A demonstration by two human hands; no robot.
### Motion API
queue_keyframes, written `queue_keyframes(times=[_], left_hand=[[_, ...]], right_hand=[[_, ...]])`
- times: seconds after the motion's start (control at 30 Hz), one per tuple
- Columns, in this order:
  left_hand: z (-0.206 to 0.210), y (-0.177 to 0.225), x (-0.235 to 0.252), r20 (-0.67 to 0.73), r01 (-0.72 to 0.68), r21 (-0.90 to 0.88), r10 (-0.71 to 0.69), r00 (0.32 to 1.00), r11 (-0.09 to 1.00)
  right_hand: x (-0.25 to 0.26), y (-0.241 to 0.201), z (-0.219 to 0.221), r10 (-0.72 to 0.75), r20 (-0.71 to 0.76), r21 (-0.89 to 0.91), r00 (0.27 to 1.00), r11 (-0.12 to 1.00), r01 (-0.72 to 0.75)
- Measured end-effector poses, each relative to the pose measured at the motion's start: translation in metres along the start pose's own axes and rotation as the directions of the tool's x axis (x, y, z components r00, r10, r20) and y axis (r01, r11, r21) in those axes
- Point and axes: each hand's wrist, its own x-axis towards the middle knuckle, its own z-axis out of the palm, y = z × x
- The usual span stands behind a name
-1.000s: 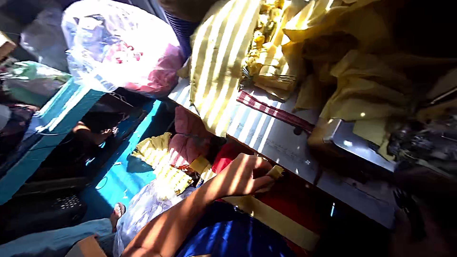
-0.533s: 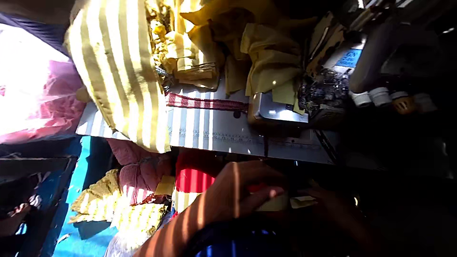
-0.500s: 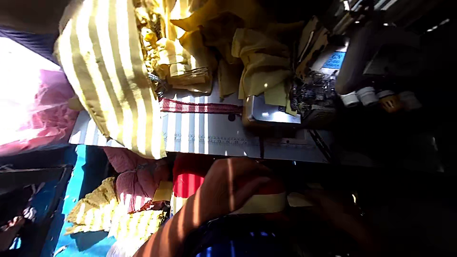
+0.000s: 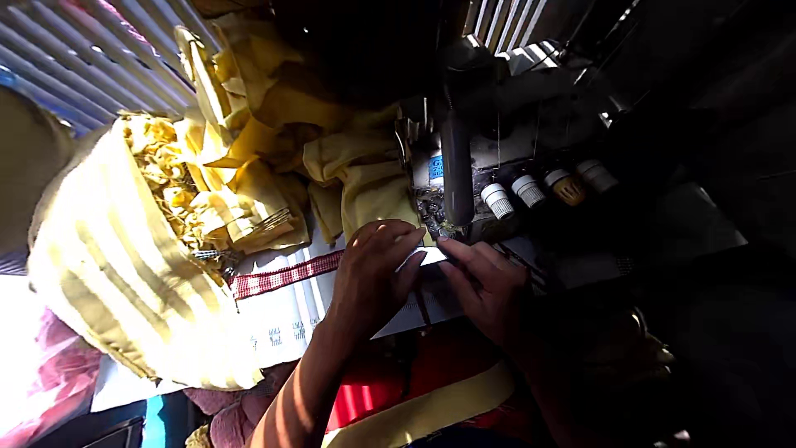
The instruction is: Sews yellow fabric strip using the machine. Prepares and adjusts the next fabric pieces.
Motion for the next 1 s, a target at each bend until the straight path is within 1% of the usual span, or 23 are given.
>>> queue_keyframes(times=[0.17, 0.27, 0.43, 0.6, 0.8, 0.87, 0.97, 1.0], left_hand=[[0.0, 0.003, -0.007, 0.029, -0.023, 0.057, 0.022, 0.999, 0.998], [-0.003, 0.005, -0.007, 0.06, -0.033, 0.101, 0.027, 0.998, 0.994], [-0.007, 0.013, -0.005, 0.101, -0.005, 0.141, -0.01, 0.995, 0.99], [-0.009, 0.02, -0.005, 0.111, 0.013, 0.181, -0.033, 0.993, 0.983], [-0.008, 0.018, 0.004, 0.134, 0.006, 0.278, -0.045, 0.99, 0.961], [-0.007, 0.016, 0.013, 0.134, 0.037, 0.284, -0.078, 0.988, 0.958], [-0.004, 0.01, 0.026, 0.133, 0.099, 0.311, -0.147, 0.98, 0.945], [-0.003, 0.008, 0.029, 0.127, 0.119, 0.306, -0.164, 0.978, 0.945]], right_hand=[[-0.007, 0.001, 0.004, -0.046, -0.02, 0.017, 0.999, 0.999, 0.046], [-0.007, 0.0, 0.006, -0.018, -0.017, 0.001, 1.0, 1.0, 0.018], [-0.009, -0.004, 0.009, 0.013, -0.028, 0.016, 1.0, 1.0, -0.013], [-0.008, -0.008, 0.007, 0.026, -0.032, -0.004, 0.999, 1.0, -0.027], [-0.012, -0.006, 0.007, 0.056, -0.021, -0.04, 0.998, 0.998, -0.056], [-0.016, -0.004, 0.005, 0.027, -0.028, -0.003, 0.999, 1.0, -0.027], [-0.032, 0.01, 0.008, -0.1, -0.093, 0.135, 0.991, 0.985, 0.112], [-0.039, 0.018, 0.011, -0.119, -0.1, 0.182, 0.988, 0.974, 0.136]])
